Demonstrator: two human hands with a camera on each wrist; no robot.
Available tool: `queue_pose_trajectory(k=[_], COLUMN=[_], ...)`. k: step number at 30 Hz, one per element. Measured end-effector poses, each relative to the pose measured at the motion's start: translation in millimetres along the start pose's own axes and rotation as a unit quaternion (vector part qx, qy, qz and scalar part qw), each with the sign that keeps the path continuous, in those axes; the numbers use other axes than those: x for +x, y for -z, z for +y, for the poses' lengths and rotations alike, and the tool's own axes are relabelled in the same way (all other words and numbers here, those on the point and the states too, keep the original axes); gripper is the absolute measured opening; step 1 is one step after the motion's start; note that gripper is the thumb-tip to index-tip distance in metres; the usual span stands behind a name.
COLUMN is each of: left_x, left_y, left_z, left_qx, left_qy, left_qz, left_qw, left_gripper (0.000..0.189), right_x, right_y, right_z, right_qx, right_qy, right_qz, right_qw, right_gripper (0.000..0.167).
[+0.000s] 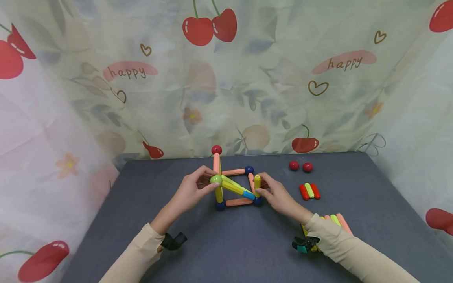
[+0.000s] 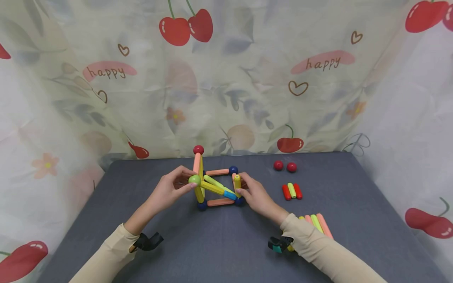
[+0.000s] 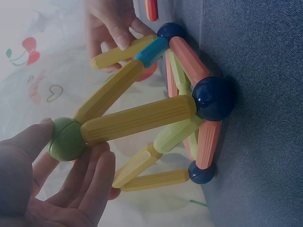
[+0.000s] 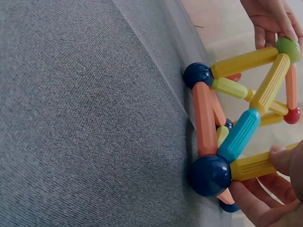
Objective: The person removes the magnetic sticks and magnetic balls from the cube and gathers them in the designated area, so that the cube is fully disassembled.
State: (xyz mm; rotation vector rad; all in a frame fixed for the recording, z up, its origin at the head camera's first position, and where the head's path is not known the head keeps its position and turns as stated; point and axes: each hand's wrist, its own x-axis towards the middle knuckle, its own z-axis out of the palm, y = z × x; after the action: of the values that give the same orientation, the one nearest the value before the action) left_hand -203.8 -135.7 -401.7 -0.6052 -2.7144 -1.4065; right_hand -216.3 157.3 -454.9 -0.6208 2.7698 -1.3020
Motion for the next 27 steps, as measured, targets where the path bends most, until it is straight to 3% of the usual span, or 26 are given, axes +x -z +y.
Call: queue_pose_trajectory(k=[14, 27], left_x=[-1.0, -0.7], left_y=[-0.7, -0.4], left_z=[-0.7, 0.7], left_qx=[0.008, 0.009], left_qy=[-0.002, 0.0], left_qz=[0.005, 0.005], left_qw=[1.0, 0.9999], left_gripper=[0.027, 0.027], right_x=[-4.9, -24.2], right_y=[2.3, 28.9], right_z=[3.0, 17.8], right_qx=[0.016, 0.041], right_qy=[-0.035, -0.099], right_qz=[0.021, 0.004], right_qw=[0.9991, 0.9942], right_gripper=[0.034, 0.044])
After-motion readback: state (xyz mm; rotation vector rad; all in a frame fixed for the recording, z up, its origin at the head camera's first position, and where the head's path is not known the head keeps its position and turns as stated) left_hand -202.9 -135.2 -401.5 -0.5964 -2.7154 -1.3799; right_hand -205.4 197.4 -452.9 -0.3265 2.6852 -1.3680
